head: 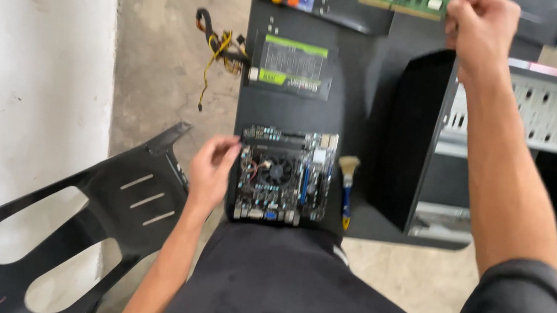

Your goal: Removing a CPU fan from a motherboard using a screwdriver and a brush for cleaning.

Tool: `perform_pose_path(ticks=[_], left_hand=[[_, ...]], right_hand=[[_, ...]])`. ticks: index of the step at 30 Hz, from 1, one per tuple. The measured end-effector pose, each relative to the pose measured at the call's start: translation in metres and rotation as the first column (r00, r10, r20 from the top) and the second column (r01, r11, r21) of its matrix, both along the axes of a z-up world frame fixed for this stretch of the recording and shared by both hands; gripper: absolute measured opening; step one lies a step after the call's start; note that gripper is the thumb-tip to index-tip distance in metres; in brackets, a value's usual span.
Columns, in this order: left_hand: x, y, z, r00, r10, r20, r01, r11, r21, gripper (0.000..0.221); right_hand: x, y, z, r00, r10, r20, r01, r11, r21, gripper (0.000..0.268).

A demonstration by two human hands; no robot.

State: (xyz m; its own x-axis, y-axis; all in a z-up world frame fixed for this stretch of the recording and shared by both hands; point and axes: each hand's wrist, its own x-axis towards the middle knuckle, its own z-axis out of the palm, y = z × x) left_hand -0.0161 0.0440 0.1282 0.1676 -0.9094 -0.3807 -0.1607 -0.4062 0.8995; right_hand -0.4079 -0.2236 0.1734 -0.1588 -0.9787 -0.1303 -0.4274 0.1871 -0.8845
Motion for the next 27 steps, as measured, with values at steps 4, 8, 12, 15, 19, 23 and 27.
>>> perform_pose_path(ticks=[4, 8, 12, 15, 19, 23, 27], left_hand=[[0.029, 0.083, -0.055, 0.969, 0.15, 0.198, -0.186, 0.967, 0.176, 0.022], [0.053, 0.217, -0.112, 0.93, 0.155, 0.333, -0.326, 0.768, 0.552, 0.032], [0.049, 0.234, -0.132, 0.911, -0.012, 0.412, -0.333, 0.568, 0.753, 0.044], [0.047, 0.223, -0.137, 0.917, -0.001, 0.399, -0.337, 0.535, 0.775, 0.045], [0.046, 0.232, -0.127, 0.927, -0.005, 0.375, -0.327, 0.48, 0.814, 0.046], [0.041, 0.232, -0.125, 0.944, -0.008, 0.331, -0.29, 0.463, 0.838, 0.047], [0.047, 0.223, -0.125, 0.957, -0.014, 0.29, -0.247, 0.487, 0.838, 0.048]], right_hand=[[-0.032, -0.15, -0.111, 0.952, -0.152, 0.265, 0.133, 0.987, 0.09, 0.033], [-0.046, -0.255, -0.204, 0.865, -0.323, 0.384, 0.273, 0.945, 0.181, 0.021], [-0.041, -0.273, -0.225, 0.783, -0.453, 0.426, 0.363, 0.889, 0.278, 0.024], [-0.041, -0.27, -0.225, 0.769, -0.417, 0.484, 0.319, 0.907, 0.276, 0.021], [-0.037, -0.258, -0.232, 0.749, -0.403, 0.526, 0.286, 0.913, 0.293, 0.018], [-0.04, -0.254, -0.23, 0.717, -0.364, 0.594, 0.263, 0.931, 0.252, 0.016], [-0.028, -0.253, -0.218, 0.674, -0.301, 0.674, 0.258, 0.951, 0.167, 0.014]])
